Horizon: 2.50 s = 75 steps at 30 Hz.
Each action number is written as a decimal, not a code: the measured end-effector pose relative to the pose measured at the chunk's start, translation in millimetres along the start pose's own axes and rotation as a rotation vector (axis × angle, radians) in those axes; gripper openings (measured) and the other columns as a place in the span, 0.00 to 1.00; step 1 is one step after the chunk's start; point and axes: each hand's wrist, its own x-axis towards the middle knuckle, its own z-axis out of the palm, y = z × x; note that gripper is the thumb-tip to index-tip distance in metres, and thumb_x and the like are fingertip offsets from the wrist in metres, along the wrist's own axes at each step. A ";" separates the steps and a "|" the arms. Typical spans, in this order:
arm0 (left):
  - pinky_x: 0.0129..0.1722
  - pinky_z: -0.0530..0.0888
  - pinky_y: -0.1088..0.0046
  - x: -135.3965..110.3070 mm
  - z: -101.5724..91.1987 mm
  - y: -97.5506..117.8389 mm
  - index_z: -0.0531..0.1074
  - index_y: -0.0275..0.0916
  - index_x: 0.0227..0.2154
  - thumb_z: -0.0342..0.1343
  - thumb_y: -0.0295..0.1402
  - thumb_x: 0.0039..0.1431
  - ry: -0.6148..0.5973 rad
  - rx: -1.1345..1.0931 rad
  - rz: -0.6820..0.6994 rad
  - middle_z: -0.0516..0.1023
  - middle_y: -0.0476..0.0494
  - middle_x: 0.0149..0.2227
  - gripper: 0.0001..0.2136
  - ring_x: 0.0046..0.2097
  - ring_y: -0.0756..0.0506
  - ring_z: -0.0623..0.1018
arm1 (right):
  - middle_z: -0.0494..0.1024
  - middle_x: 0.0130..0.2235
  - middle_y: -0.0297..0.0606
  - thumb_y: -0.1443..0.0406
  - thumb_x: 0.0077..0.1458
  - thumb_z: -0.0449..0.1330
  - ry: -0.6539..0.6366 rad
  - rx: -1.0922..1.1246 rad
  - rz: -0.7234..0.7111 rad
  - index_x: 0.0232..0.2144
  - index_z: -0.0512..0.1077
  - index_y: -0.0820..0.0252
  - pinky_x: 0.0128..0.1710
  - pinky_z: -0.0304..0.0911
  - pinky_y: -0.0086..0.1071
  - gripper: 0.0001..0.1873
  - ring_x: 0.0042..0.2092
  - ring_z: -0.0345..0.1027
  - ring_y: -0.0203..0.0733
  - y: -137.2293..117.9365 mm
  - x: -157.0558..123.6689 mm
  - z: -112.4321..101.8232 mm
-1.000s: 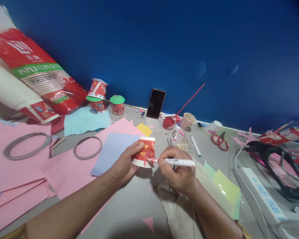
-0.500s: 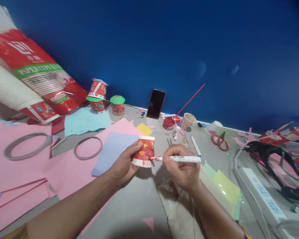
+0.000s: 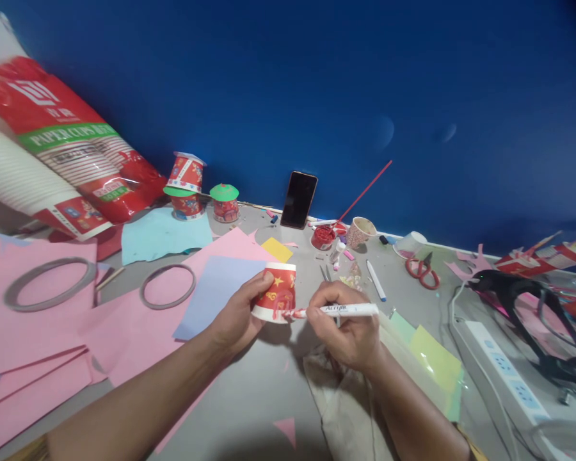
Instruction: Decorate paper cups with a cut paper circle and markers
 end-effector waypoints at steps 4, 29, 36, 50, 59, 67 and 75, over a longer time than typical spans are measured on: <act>0.36 0.82 0.69 -0.6 0.1 -0.3 0.81 0.32 0.35 0.71 0.36 0.56 -0.012 -0.007 0.007 0.84 0.40 0.32 0.11 0.33 0.43 0.82 | 0.76 0.23 0.30 0.67 0.58 0.61 0.005 -0.024 0.020 0.27 0.72 0.56 0.23 0.61 0.28 0.08 0.22 0.66 0.34 0.4 -0.1 -0.5; 0.35 0.83 0.68 0.9 1.1 -0.7 0.82 0.32 0.37 0.73 0.35 0.54 0.022 -0.040 -0.021 0.84 0.39 0.34 0.13 0.35 0.43 0.83 | 0.77 0.23 0.30 0.69 0.59 0.62 0.097 -0.032 0.007 0.28 0.72 0.56 0.24 0.62 0.27 0.07 0.22 0.68 0.34 3.2 -1.3 0.3; 0.35 0.82 0.68 0.4 -1.5 -0.7 0.82 0.32 0.37 0.75 0.39 0.52 -0.039 0.008 -0.014 0.83 0.41 0.33 0.16 0.33 0.44 0.81 | 0.76 0.22 0.29 0.69 0.60 0.61 0.056 -0.029 -0.014 0.27 0.71 0.56 0.23 0.60 0.26 0.08 0.21 0.67 0.32 -0.7 -0.2 0.6; 0.34 0.79 0.72 0.6 0.3 0.5 0.81 0.34 0.37 0.77 0.42 0.49 -0.039 0.060 0.012 0.82 0.44 0.31 0.19 0.32 0.46 0.80 | 0.78 0.24 0.31 0.70 0.60 0.61 0.035 -0.042 -0.067 0.27 0.71 0.55 0.24 0.62 0.27 0.09 0.22 0.69 0.34 -4.1 0.4 2.9; 0.33 0.79 0.72 1.0 -0.4 -0.1 0.81 0.34 0.36 0.76 0.45 0.49 -0.046 0.100 0.017 0.82 0.44 0.31 0.20 0.32 0.46 0.80 | 0.79 0.24 0.31 0.69 0.60 0.62 0.051 -0.048 -0.047 0.28 0.72 0.56 0.25 0.63 0.26 0.08 0.23 0.70 0.34 -3.3 0.6 4.6; 0.33 0.79 0.73 0.5 -1.1 -0.7 0.81 0.35 0.35 0.77 0.44 0.49 -0.037 0.083 0.018 0.82 0.44 0.31 0.19 0.32 0.46 0.80 | 0.78 0.23 0.30 0.70 0.59 0.62 0.015 0.028 0.012 0.27 0.72 0.56 0.24 0.61 0.25 0.08 0.22 0.68 0.32 -4.7 0.2 4.1; 0.36 0.82 0.67 0.6 1.2 5.3 0.82 0.31 0.38 0.69 0.35 0.59 0.090 -0.028 -0.028 0.86 0.37 0.35 0.10 0.35 0.42 0.83 | 0.79 0.25 0.32 0.64 0.62 0.66 0.162 0.271 0.314 0.32 0.76 0.57 0.23 0.62 0.25 0.05 0.23 0.68 0.33 12.0 -8.3 1.7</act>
